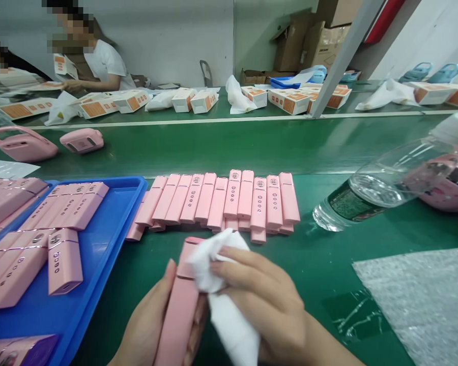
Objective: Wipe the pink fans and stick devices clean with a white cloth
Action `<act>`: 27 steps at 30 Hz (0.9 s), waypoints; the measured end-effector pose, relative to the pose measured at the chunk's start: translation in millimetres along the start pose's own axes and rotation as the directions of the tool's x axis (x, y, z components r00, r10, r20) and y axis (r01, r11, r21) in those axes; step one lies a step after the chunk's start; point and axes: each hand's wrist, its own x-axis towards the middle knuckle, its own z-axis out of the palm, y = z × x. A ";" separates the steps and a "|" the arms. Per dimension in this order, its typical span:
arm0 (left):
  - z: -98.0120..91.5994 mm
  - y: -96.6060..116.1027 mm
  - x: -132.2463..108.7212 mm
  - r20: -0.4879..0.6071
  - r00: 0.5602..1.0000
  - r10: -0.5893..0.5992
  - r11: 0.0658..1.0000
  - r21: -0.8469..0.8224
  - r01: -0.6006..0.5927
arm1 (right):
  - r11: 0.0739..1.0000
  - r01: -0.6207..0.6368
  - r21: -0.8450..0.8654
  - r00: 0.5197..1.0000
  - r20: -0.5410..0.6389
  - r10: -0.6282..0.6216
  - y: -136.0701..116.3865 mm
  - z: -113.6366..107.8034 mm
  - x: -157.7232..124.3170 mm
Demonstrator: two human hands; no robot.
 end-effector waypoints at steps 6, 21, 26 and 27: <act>3.6 6.2 0.2 0.140 0.981 0.136 0.986 -0.115 -0.120 | 0.911 -0.367 0.189 0.882 -0.241 0.405 2.6 -2.2 -6.8; 8.8 -3.7 -0.4 0.339 0.939 0.062 0.988 0.113 -0.106 | 0.894 -0.355 0.273 0.935 0.092 0.343 -5.1 16.0 -4.1; -8.7 -14.1 9.9 0.539 0.840 0.064 0.975 0.148 -0.169 | 0.396 -0.592 0.702 0.585 0.037 0.810 1.2 14.9 -0.1; -10.5 -15.0 11.7 0.582 0.806 0.107 0.975 0.097 -0.199 | 0.320 -0.583 0.746 0.512 0.032 0.858 2.3 15.6 1.2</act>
